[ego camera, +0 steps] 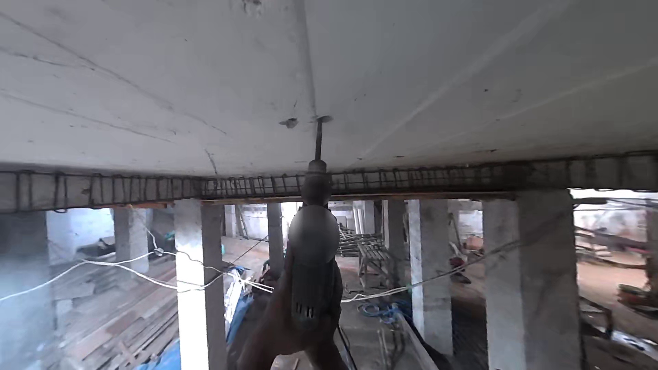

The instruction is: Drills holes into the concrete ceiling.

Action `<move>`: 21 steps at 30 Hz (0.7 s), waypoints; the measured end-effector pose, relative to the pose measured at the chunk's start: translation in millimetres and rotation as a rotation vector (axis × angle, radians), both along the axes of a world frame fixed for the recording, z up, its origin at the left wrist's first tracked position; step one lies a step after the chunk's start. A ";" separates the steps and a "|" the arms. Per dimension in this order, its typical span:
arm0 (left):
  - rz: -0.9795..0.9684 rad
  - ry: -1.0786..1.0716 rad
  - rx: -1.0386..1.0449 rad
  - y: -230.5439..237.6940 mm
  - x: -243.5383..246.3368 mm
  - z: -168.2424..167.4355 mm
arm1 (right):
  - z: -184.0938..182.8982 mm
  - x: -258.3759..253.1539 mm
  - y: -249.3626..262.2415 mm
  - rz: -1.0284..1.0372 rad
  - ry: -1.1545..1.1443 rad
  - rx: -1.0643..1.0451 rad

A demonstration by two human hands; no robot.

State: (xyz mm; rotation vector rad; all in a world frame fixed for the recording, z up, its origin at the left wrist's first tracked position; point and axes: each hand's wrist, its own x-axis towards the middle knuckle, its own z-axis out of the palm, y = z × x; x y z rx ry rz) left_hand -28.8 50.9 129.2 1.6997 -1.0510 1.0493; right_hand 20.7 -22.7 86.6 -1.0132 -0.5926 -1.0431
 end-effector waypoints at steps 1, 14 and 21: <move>0.030 -0.009 0.000 -1.2 1.0 -0.9 | 2.0 -2.2 -1.5 0.079 -0.021 0.046; -0.171 -0.131 -0.160 -75.2 53.4 3.9 | 35.8 12.9 -97.8 -0.230 -0.106 -0.207; -0.292 -0.143 -0.292 -126.6 57.3 1.5 | 36.3 22.7 -162.5 -0.550 -0.151 -0.491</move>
